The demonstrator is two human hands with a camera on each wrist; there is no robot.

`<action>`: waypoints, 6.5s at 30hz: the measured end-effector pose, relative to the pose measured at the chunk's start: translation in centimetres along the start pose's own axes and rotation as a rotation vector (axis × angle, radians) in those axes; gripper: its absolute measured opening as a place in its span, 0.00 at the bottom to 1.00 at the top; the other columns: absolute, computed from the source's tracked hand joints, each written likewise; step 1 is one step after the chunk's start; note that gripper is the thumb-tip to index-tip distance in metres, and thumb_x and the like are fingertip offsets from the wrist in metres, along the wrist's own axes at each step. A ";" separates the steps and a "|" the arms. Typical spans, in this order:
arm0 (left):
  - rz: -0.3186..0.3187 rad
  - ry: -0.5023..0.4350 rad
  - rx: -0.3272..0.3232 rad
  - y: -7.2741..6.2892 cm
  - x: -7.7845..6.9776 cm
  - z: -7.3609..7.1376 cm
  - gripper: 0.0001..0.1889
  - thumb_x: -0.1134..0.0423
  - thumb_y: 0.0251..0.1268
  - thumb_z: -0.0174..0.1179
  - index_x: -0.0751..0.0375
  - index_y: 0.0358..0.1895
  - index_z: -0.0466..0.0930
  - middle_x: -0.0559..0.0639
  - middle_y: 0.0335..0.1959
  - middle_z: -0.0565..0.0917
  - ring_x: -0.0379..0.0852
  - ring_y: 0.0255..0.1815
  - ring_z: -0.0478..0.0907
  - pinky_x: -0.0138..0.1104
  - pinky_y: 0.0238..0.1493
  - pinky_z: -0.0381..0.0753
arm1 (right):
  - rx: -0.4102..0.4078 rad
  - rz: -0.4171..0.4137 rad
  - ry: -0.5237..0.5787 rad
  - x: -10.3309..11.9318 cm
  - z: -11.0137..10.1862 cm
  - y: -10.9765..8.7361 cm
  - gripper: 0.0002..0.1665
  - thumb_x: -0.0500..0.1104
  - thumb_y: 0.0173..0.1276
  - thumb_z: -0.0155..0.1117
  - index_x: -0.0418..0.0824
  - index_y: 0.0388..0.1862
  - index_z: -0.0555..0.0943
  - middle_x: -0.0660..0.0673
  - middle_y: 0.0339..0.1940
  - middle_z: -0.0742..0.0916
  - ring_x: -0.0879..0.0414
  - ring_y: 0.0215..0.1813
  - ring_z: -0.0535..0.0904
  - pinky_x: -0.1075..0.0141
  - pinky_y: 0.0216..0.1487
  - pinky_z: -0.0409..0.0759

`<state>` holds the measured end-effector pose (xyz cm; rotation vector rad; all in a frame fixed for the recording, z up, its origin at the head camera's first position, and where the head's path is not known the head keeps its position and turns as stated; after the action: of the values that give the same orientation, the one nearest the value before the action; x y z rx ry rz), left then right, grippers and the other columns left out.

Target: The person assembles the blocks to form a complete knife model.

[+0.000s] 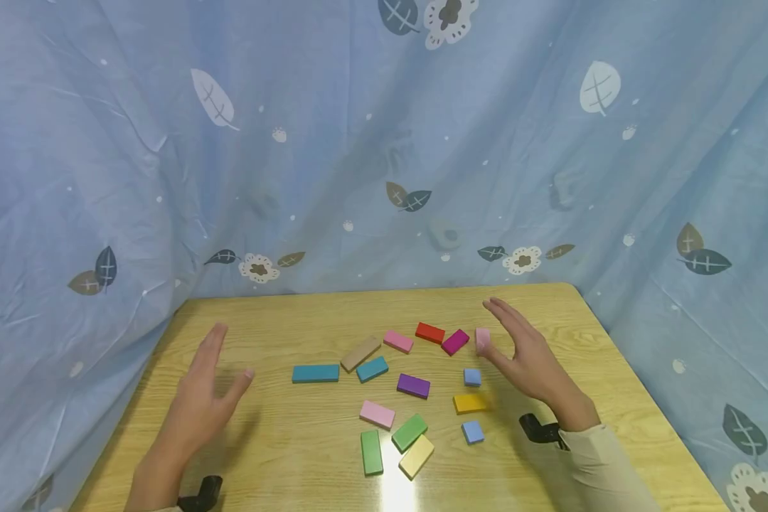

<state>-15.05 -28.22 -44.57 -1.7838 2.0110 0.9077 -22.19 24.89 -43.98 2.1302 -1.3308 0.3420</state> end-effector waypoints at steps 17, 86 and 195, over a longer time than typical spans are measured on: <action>0.051 -0.258 0.003 1.8 1.6 0.7 0.34 0.57 0.67 0.80 0.54 0.76 0.81 0.58 0.70 0.86 0.25 0.66 0.80 0.13 0.59 0.78 | 0.139 -0.166 0.301 5.0 4.4 8.5 0.33 0.44 0.74 0.77 0.42 0.75 0.82 0.42 0.74 0.86 0.40 0.73 0.84 0.41 0.75 0.82; -0.131 -0.093 0.175 2.0 5.1 3.2 0.21 0.75 0.67 0.73 0.65 0.63 0.89 0.61 0.59 0.91 0.59 0.58 0.91 0.44 0.55 0.94 | 0.351 -0.065 0.432 6.9 16.3 10.7 0.16 0.37 0.74 0.76 0.36 0.58 0.91 0.44 0.53 0.95 0.52 0.54 0.93 0.65 0.56 0.92; -0.090 -0.148 0.206 3.4 -0.4 10.4 0.19 0.81 0.62 0.73 0.62 0.55 0.92 0.53 0.51 0.93 0.48 0.51 0.91 0.44 0.53 0.93 | 0.287 -0.137 0.078 7.8 15.8 4.0 0.13 0.37 0.71 0.78 0.44 0.53 0.93 0.51 0.49 0.95 0.62 0.48 0.88 0.63 0.54 0.91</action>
<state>-20.21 -21.26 -51.35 -1.6316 1.8438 0.7515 -23.51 8.35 -51.04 2.4015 -1.1399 0.5825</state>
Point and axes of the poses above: each hand's wrist, its own y-axis towards the middle knuckle, its own z-axis out of the palm, x = y × z, the point moved 4 cm from there along y, towards the middle knuckle
